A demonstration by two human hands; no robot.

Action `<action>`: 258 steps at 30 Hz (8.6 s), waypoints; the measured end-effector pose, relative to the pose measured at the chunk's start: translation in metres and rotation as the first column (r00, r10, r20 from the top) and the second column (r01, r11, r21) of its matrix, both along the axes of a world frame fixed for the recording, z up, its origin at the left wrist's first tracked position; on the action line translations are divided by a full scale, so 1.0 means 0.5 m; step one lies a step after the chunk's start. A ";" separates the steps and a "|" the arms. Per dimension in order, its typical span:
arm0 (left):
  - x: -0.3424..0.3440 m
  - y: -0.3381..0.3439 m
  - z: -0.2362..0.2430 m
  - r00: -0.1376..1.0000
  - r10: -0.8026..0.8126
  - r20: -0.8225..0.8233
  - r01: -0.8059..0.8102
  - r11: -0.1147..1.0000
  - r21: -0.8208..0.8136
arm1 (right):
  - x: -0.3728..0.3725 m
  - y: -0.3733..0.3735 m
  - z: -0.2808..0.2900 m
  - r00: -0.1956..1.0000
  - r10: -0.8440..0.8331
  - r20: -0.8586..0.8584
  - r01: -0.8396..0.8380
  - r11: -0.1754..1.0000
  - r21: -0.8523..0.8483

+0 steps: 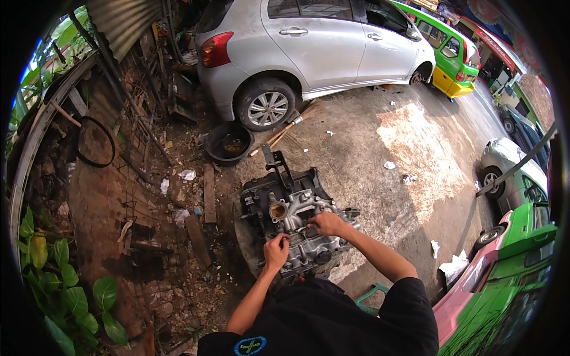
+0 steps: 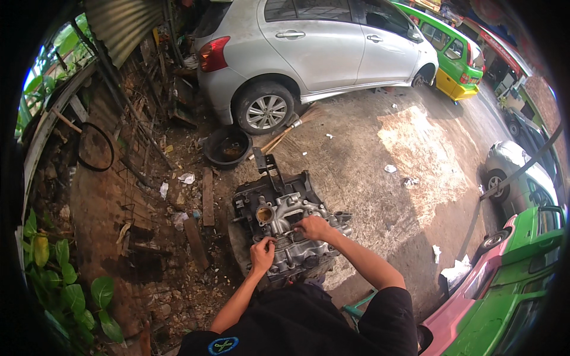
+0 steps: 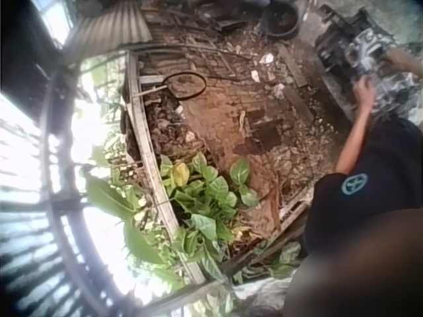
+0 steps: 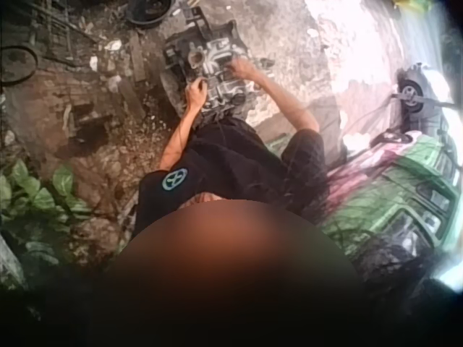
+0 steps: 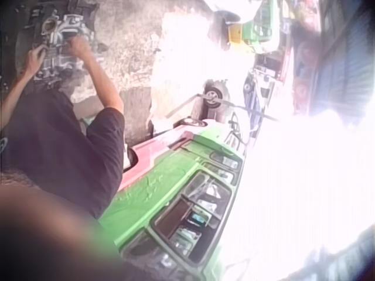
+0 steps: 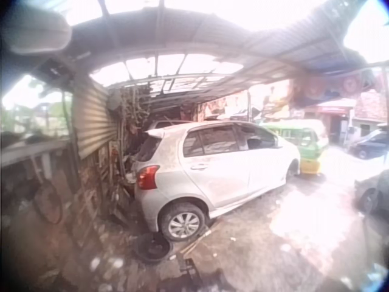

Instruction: The person uses a wrench to loosen and remove bolts from a car engine block resting on a tire. They repeatedly reposition the engine and continue removing bolts from different sections.

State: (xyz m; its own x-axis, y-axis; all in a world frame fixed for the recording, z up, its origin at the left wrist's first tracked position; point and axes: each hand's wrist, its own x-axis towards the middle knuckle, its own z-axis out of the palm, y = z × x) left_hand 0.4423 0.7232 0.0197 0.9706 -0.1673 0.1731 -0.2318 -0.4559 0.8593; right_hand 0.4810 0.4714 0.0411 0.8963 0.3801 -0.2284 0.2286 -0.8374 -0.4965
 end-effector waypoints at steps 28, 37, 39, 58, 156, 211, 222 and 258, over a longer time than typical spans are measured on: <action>0.000 -0.001 0.011 0.998 0.001 -0.067 0.002 0.999 0.045 | -0.009 0.000 0.043 0.999 -0.025 -0.040 0.015 0.973 -0.229; 0.001 -0.002 0.000 1.000 0.013 0.007 -0.013 1.000 0.003 | -0.064 0.118 0.054 0.370 -0.010 -0.929 0.849 0.409 0.333; 0.002 -0.001 -0.004 1.000 0.013 0.019 -0.013 1.000 0.006 | -0.070 0.134 0.070 0.325 -0.009 -0.946 0.915 0.256 0.312; -0.001 -0.001 -0.006 1.000 0.007 0.014 -0.007 1.000 -0.019 | -0.044 0.015 0.004 0.957 -0.257 -0.135 0.254 0.967 -0.039; 0.001 0.000 -0.001 0.999 0.010 -0.037 -0.009 1.000 0.026 | 0.015 -0.005 0.021 0.999 0.037 0.026 -0.031 0.976 -0.216; -0.005 -0.001 0.012 0.996 -0.080 0.042 0.077 0.995 0.067 | 0.001 0.004 0.015 0.997 -0.075 -0.016 0.074 0.996 -0.049; -0.003 0.002 0.007 0.994 -0.095 0.058 0.090 0.991 0.096 | 0.024 0.012 0.011 0.999 0.040 -0.025 -0.040 0.999 -0.001; 0.003 0.002 0.013 0.996 -0.093 0.004 0.092 0.994 0.066 | -0.026 0.027 0.046 1.000 0.014 0.008 -0.012 0.988 -0.157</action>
